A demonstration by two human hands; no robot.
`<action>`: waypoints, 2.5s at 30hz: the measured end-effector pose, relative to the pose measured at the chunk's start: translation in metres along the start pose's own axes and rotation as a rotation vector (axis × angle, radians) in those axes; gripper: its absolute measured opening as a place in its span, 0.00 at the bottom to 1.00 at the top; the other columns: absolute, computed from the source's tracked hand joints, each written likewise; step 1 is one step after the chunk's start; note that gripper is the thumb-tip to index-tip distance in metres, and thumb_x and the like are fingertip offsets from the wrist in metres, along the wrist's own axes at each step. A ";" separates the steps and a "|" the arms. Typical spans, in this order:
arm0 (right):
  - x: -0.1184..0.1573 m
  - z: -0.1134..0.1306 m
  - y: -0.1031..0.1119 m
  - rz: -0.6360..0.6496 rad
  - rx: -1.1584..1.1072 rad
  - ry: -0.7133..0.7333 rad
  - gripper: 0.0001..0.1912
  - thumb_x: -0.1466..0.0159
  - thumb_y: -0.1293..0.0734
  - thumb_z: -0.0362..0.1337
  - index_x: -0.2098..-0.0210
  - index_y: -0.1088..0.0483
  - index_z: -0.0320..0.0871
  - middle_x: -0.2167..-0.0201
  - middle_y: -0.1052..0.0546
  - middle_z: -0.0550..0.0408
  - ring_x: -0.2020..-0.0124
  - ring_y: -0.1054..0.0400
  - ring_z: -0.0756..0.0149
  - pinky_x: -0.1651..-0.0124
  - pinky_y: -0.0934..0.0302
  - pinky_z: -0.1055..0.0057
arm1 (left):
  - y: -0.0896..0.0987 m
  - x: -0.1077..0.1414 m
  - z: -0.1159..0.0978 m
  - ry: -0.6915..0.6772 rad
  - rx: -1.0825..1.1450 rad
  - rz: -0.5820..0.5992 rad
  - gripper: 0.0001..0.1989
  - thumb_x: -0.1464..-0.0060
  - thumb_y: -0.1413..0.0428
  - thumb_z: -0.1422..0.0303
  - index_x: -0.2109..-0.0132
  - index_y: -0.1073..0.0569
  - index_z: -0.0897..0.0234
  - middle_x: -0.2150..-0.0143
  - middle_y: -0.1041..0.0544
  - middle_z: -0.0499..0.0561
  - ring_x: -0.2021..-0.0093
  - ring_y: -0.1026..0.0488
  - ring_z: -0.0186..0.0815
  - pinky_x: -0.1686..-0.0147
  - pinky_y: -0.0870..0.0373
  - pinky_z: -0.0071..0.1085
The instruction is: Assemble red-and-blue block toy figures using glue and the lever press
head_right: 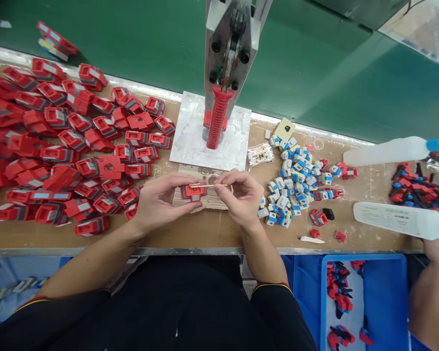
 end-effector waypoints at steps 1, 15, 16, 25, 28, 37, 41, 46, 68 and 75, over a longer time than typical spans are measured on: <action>0.000 0.002 0.002 -0.009 0.019 0.017 0.14 0.36 0.20 0.45 0.68 0.26 0.48 0.73 0.19 0.59 0.71 0.22 0.66 0.68 0.27 0.68 | 0.001 0.000 0.000 -0.008 -0.008 -0.006 0.17 0.45 0.26 0.71 0.49 0.17 0.61 0.53 0.12 0.56 0.55 0.13 0.40 0.51 0.15 0.35; -0.007 0.018 0.024 -0.076 0.132 0.110 0.15 0.36 0.20 0.46 0.70 0.26 0.50 0.76 0.21 0.59 0.74 0.27 0.65 0.70 0.33 0.65 | 0.006 -0.003 -0.003 -0.045 -0.103 -0.032 0.13 0.42 0.29 0.70 0.50 0.17 0.60 0.55 0.13 0.53 0.57 0.15 0.38 0.54 0.15 0.34; -0.008 0.018 0.029 -0.081 0.153 0.104 0.15 0.37 0.20 0.47 0.71 0.26 0.50 0.76 0.22 0.58 0.74 0.28 0.65 0.70 0.34 0.64 | 0.007 -0.003 -0.002 -0.039 -0.111 -0.032 0.12 0.42 0.29 0.69 0.51 0.17 0.60 0.55 0.13 0.53 0.56 0.15 0.38 0.53 0.15 0.34; -0.011 -0.014 0.011 0.362 0.521 -0.004 0.05 0.36 0.26 0.33 0.69 0.22 0.48 0.71 0.17 0.58 0.75 0.34 0.69 0.67 0.36 0.68 | 0.014 -0.004 0.007 -0.007 -0.176 -0.061 0.13 0.42 0.28 0.68 0.50 0.17 0.58 0.53 0.13 0.51 0.54 0.15 0.39 0.50 0.16 0.36; -0.012 -0.017 0.008 0.378 0.556 0.011 0.06 0.36 0.27 0.32 0.68 0.23 0.48 0.70 0.17 0.58 0.75 0.34 0.69 0.66 0.35 0.68 | 0.013 -0.004 0.006 -0.007 -0.166 -0.060 0.14 0.42 0.29 0.70 0.49 0.17 0.58 0.53 0.13 0.50 0.53 0.15 0.39 0.50 0.16 0.35; -0.013 -0.014 0.017 0.306 0.503 -0.026 0.06 0.37 0.25 0.33 0.69 0.23 0.48 0.73 0.18 0.59 0.76 0.35 0.70 0.70 0.39 0.69 | 0.013 -0.005 0.007 -0.005 -0.159 -0.040 0.12 0.41 0.30 0.70 0.50 0.18 0.58 0.52 0.13 0.51 0.52 0.14 0.39 0.49 0.15 0.36; -0.012 -0.003 0.024 0.096 0.223 -0.022 0.12 0.36 0.21 0.44 0.71 0.25 0.49 0.75 0.19 0.58 0.75 0.30 0.66 0.72 0.38 0.67 | 0.008 -0.005 0.006 -0.003 -0.177 -0.002 0.12 0.40 0.31 0.71 0.50 0.18 0.59 0.51 0.12 0.52 0.51 0.14 0.40 0.48 0.15 0.37; -0.011 0.001 0.023 0.021 0.163 0.018 0.13 0.37 0.20 0.44 0.71 0.26 0.49 0.75 0.20 0.59 0.74 0.28 0.66 0.71 0.36 0.66 | 0.004 -0.004 0.002 -0.044 -0.168 -0.004 0.13 0.40 0.31 0.74 0.49 0.18 0.59 0.51 0.12 0.52 0.51 0.14 0.39 0.48 0.16 0.35; -0.014 -0.001 0.027 0.049 0.180 -0.004 0.12 0.38 0.20 0.42 0.71 0.25 0.49 0.74 0.20 0.59 0.75 0.29 0.67 0.72 0.37 0.68 | 0.009 -0.004 0.003 -0.020 -0.174 -0.028 0.13 0.40 0.31 0.74 0.49 0.19 0.60 0.52 0.13 0.52 0.51 0.14 0.39 0.48 0.16 0.34; -0.005 -0.007 0.012 0.006 -0.034 -0.064 0.18 0.39 0.18 0.49 0.71 0.27 0.49 0.76 0.22 0.60 0.74 0.28 0.67 0.69 0.32 0.67 | 0.004 -0.003 0.001 -0.025 -0.179 -0.007 0.13 0.40 0.31 0.73 0.49 0.18 0.59 0.51 0.12 0.52 0.51 0.14 0.40 0.47 0.16 0.35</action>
Point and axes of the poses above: each hand's wrist, its own x-axis away from the middle knuckle, its own y-axis out of the back of the hand, z = x × y, the point moved 7 cm from there along -x, towards the middle knuckle
